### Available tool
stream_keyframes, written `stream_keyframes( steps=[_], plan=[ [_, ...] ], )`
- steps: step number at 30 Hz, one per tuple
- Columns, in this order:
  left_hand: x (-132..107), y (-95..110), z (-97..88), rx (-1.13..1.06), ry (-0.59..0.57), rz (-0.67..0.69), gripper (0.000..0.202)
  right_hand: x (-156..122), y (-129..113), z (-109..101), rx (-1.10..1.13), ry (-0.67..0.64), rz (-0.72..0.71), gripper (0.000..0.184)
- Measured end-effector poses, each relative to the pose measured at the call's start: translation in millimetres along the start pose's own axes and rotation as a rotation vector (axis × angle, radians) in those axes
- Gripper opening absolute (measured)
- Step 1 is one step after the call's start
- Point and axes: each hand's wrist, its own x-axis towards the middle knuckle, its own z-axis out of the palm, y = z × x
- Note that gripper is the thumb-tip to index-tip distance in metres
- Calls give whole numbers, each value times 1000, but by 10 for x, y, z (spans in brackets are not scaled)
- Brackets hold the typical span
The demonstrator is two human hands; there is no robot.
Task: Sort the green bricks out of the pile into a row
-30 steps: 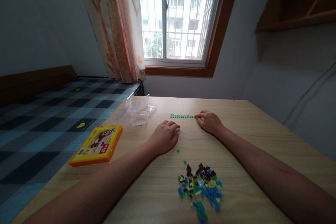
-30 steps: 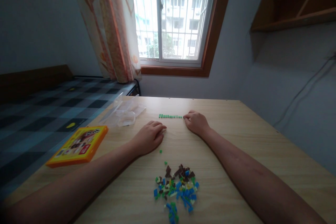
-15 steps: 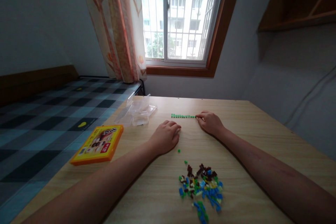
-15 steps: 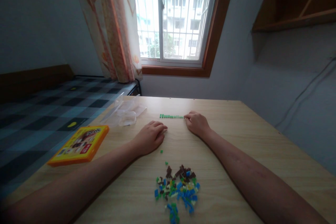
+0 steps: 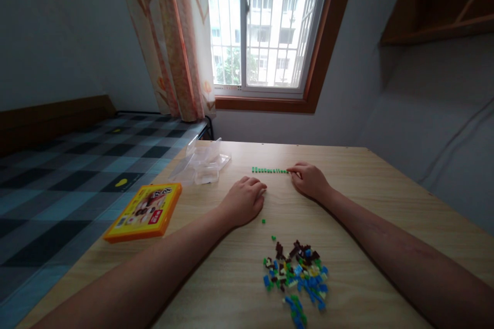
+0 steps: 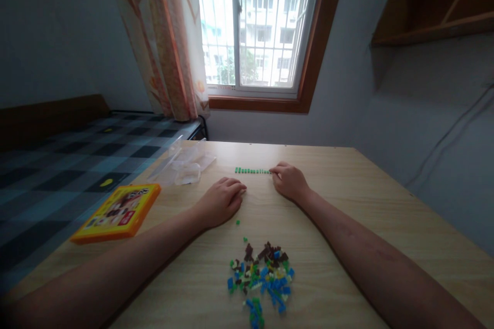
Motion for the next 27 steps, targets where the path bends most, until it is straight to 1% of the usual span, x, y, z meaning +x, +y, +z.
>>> stream_keyframes(
  steps=[2,4,6,9,11,13,15,18,23,27],
  plan=[
    [1,-2,6,-14,7,3,25,-10,-54,-57,92,21,-68,28],
    [3,-4,10,-29,13,-8,27,-20,-163,-133,212,-17,-158,27],
    [7,-8,12,-43,21,-35,29,-35,-331,-212,337,-138,-261,24],
    [9,-17,11,-68,50,-79,29,-90,-637,-287,446,-371,-414,19],
    [7,-20,9,-79,72,-87,29,-152,-812,-290,439,-455,-482,15],
    [3,-16,5,-81,82,-86,29,-218,-925,-259,402,-490,-510,13],
    [0,-6,-2,-81,81,-86,29,-268,-969,-215,381,-500,-506,12],
    [0,9,-16,-84,79,-91,28,-288,-953,-172,391,-497,-501,12],
    [2,11,-23,-82,76,-100,27,-227,-877,-197,446,-521,-485,12],
    [-6,-5,0,-64,78,-71,29,-198,-831,-187,463,-515,-459,12]
  ],
)
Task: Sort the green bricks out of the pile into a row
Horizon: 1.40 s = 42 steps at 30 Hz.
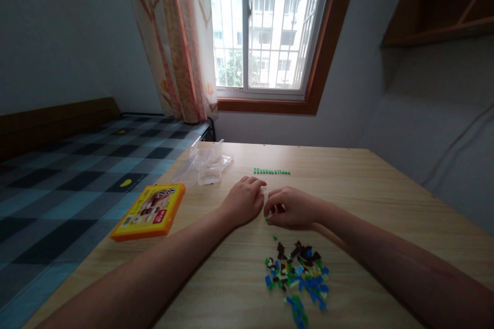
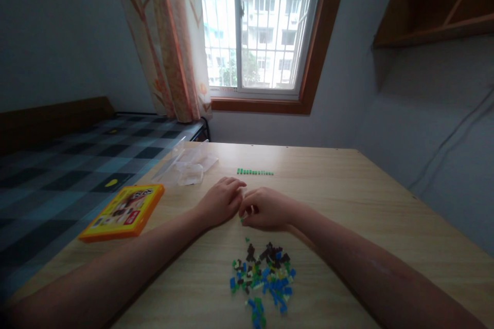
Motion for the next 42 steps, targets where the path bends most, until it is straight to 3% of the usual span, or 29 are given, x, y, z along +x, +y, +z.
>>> stream_keyframes(
  steps=[6,10,15,20,28,42],
  plan=[
    [-8,-7,13,16,-4,8,31,13,30,17,-4,-48,-12,10],
    [-6,0,0,27,-33,3,29,-9,204,-214,-1,-7,24,16],
    [-2,0,-5,36,-45,18,29,-192,768,-569,-156,336,345,22],
    [3,12,-10,40,-59,11,30,-329,1116,-562,-344,413,642,22],
    [8,30,-28,40,-59,6,31,-192,1061,-428,-393,415,705,24],
    [4,12,0,51,-51,15,31,-190,1062,-393,-395,440,709,24]
  ],
)
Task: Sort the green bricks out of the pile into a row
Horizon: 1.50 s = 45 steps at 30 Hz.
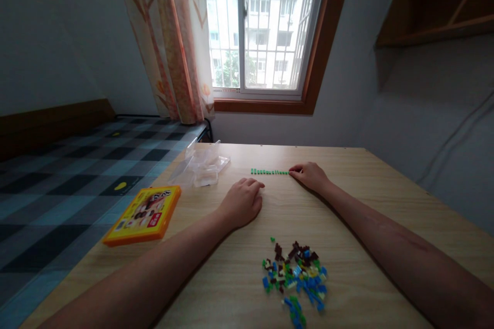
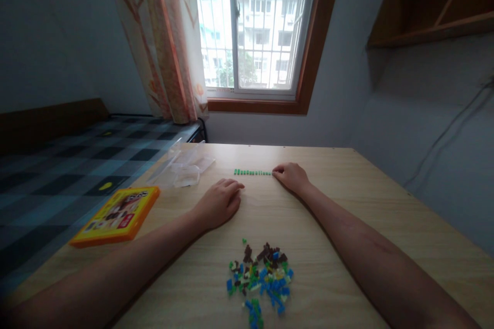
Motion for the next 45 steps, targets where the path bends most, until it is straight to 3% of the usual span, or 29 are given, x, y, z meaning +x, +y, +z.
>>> stream_keyframes(
  steps=[10,18,29,36,40,45],
  plan=[
    [4,6,-7,-2,-3,0,29,-36,72,62,100,94,-20,28],
    [0,18,-8,-81,-13,12,26,-98,-47,29,-96,55,-8,30],
    [-51,150,-104,-75,-60,-8,20,-302,-163,36,-191,46,-34,29],
    [-269,227,-229,-447,-221,-28,30,-694,-152,-12,-244,-2,-180,38],
    [-443,272,-385,-709,-329,-22,16,-826,-123,-9,-232,-37,-200,43],
    [-527,265,-469,-704,-411,58,22,-821,-74,-3,-190,-49,-189,45]
  ],
)
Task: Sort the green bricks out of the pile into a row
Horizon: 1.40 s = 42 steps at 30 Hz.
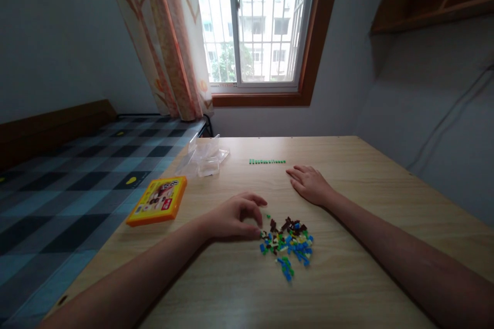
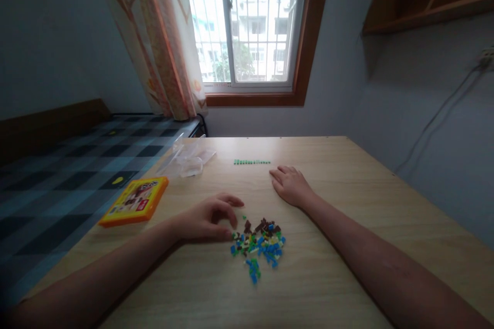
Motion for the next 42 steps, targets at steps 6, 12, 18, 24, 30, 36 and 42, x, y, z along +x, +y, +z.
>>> stream_keyframes(
  steps=[6,12,18,24,30,36,42],
  plan=[
    [5,12,26,122,34,52,24,-15,78,9,63,4,-58,44],
    [3,22,71,224,3,74,19,-27,107,24,103,20,-76,43],
    [1,25,73,227,27,84,8,-40,107,22,97,18,-82,43],
    [-11,-31,41,240,31,68,9,-47,113,21,105,20,-93,44],
    [-20,-38,29,248,58,70,12,-73,75,-2,177,77,-102,41],
    [18,-93,45,269,308,-10,16,-237,-322,-362,454,161,-335,31],
    [55,-228,20,200,584,-108,16,-427,-832,-573,464,-194,-596,38]
  ],
)
